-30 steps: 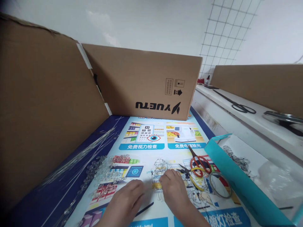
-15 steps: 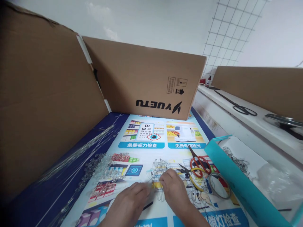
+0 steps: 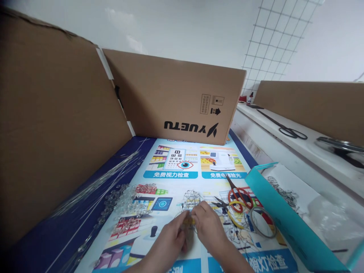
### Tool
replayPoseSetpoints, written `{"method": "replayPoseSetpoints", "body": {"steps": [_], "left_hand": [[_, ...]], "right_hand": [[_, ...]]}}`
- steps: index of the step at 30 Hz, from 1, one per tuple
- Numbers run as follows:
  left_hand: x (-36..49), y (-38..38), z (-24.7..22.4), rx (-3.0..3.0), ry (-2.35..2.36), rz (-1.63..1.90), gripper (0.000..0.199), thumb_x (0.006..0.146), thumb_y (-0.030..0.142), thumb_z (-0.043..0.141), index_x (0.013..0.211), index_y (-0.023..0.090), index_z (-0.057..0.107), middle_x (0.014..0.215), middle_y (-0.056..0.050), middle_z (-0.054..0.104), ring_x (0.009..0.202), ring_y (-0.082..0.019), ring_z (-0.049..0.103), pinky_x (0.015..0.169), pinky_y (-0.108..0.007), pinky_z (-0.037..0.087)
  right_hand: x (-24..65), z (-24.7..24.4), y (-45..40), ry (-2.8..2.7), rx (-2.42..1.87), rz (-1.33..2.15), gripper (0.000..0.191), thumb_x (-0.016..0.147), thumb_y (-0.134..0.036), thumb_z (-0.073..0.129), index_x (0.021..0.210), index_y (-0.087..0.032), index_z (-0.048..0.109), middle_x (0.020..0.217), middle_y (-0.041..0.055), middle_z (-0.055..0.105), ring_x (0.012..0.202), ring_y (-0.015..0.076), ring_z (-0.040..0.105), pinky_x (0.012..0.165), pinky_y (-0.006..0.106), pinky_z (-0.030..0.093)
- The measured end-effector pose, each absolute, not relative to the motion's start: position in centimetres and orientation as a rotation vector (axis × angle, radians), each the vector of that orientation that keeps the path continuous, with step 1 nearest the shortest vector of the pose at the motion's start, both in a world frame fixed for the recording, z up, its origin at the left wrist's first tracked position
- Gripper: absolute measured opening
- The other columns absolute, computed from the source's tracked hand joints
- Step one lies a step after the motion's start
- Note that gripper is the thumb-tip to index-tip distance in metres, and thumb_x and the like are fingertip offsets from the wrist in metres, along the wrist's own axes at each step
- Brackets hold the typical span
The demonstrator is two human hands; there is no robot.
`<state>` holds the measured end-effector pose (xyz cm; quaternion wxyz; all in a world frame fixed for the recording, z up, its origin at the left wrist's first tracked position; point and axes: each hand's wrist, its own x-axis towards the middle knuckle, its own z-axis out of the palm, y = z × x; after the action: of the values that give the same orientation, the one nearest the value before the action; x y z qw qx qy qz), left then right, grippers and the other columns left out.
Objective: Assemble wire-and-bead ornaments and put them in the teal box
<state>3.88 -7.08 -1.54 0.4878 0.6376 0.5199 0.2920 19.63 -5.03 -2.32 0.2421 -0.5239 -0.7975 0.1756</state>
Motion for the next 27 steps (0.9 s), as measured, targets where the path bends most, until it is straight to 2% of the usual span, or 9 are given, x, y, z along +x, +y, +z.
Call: {"method": "replayPoseSetpoints", "body": {"steps": [4,6,8,10,12,14,19,22,27], "left_hand": [[4.2,-7.4,-2.4,1.361,1.221,0.726,0.053,0.075,0.005,0.038,0.127,0.011,0.040,0.066,0.000,0.064,0.050,-0.014,0.058,0.053,-0.023,0.048],[4.3,-7.3,-2.7,1.263,1.206,0.705,0.052,0.077,0.008,0.038,0.129,0.013,0.036,0.056,0.003,0.059,0.042,-0.012,0.051,0.043,-0.020,0.043],[4.4,-7.2,-2.8,1.191,1.178,0.691,0.051,0.077,0.011,0.040,0.128,0.015,0.035,0.058,0.004,0.058,0.038,-0.009,0.046,0.035,-0.017,0.037],[4.5,-7.0,-2.8,1.138,1.147,0.710,0.049,0.075,0.014,0.043,0.124,0.015,0.037,0.075,-0.002,0.063,0.040,-0.007,0.049,0.032,-0.014,0.033],[4.7,-6.8,-2.9,1.092,1.131,0.755,0.046,0.072,0.017,0.047,0.118,0.015,0.041,0.102,-0.010,0.061,0.045,-0.006,0.054,0.029,-0.013,0.032],[5.0,-6.6,-3.2,1.062,1.144,0.814,0.039,0.072,0.020,0.049,0.110,0.015,0.045,0.111,-0.012,0.058,0.047,-0.006,0.056,0.029,-0.013,0.032],[5.9,-6.5,-4.5,1.075,1.196,0.911,0.029,0.073,0.019,0.050,0.102,0.014,0.050,0.090,-0.005,0.062,0.041,-0.005,0.049,0.038,-0.017,0.042],[6.1,-6.6,-4.7,1.113,1.230,0.898,0.028,0.074,0.018,0.048,0.102,0.015,0.053,0.083,-0.002,0.061,0.038,-0.005,0.047,0.034,-0.017,0.040],[5.8,-7.0,-4.0,1.279,1.242,0.838,0.019,0.072,0.014,0.046,0.084,0.018,0.061,0.064,0.004,0.055,0.036,-0.007,0.044,0.034,-0.017,0.037]], "right_hand": [[19.7,-2.1,-4.7,-2.184,-1.451,0.506,0.019,0.086,-0.006,0.042,0.085,-0.020,0.054,0.089,0.0031,0.051,0.081,0.0169,0.052,0.074,0.029,0.043],[19.7,-2.0,-4.5,-2.173,-1.466,0.516,0.019,0.085,-0.006,0.043,0.084,-0.021,0.055,0.089,0.0027,0.051,0.080,0.0167,0.052,0.073,0.028,0.043],[19.8,-1.9,-4.3,-2.169,-1.468,0.521,0.018,0.084,-0.007,0.043,0.084,-0.021,0.055,0.088,0.0023,0.051,0.080,0.0165,0.052,0.073,0.028,0.042],[19.8,-1.6,-4.2,-2.169,-1.465,0.533,0.018,0.084,-0.007,0.044,0.083,-0.021,0.054,0.088,0.0018,0.051,0.080,0.0161,0.052,0.074,0.027,0.042],[19.9,-1.4,-4.1,-2.168,-1.461,0.549,0.017,0.083,-0.007,0.044,0.082,-0.021,0.054,0.088,0.0014,0.052,0.081,0.0156,0.052,0.073,0.026,0.042],[19.9,-1.3,-4.0,-2.165,-1.460,0.566,0.017,0.082,-0.006,0.044,0.081,-0.021,0.054,0.088,0.0010,0.051,0.080,0.0151,0.052,0.072,0.025,0.041],[20.0,-1.3,-3.7,-2.141,-1.469,0.601,0.018,0.079,-0.004,0.044,0.077,-0.020,0.052,0.085,0.0002,0.051,0.077,0.0142,0.052,0.070,0.024,0.040],[20.2,-1.1,-3.7,-2.132,-1.463,0.622,0.018,0.079,-0.004,0.045,0.076,-0.020,0.052,0.083,-0.0002,0.051,0.076,0.0138,0.052,0.071,0.024,0.040],[20.6,-0.7,-3.8,-2.125,-1.450,0.657,0.017,0.076,-0.004,0.048,0.074,-0.021,0.053,0.081,-0.0017,0.052,0.076,0.0128,0.053,0.070,0.023,0.039]]}}
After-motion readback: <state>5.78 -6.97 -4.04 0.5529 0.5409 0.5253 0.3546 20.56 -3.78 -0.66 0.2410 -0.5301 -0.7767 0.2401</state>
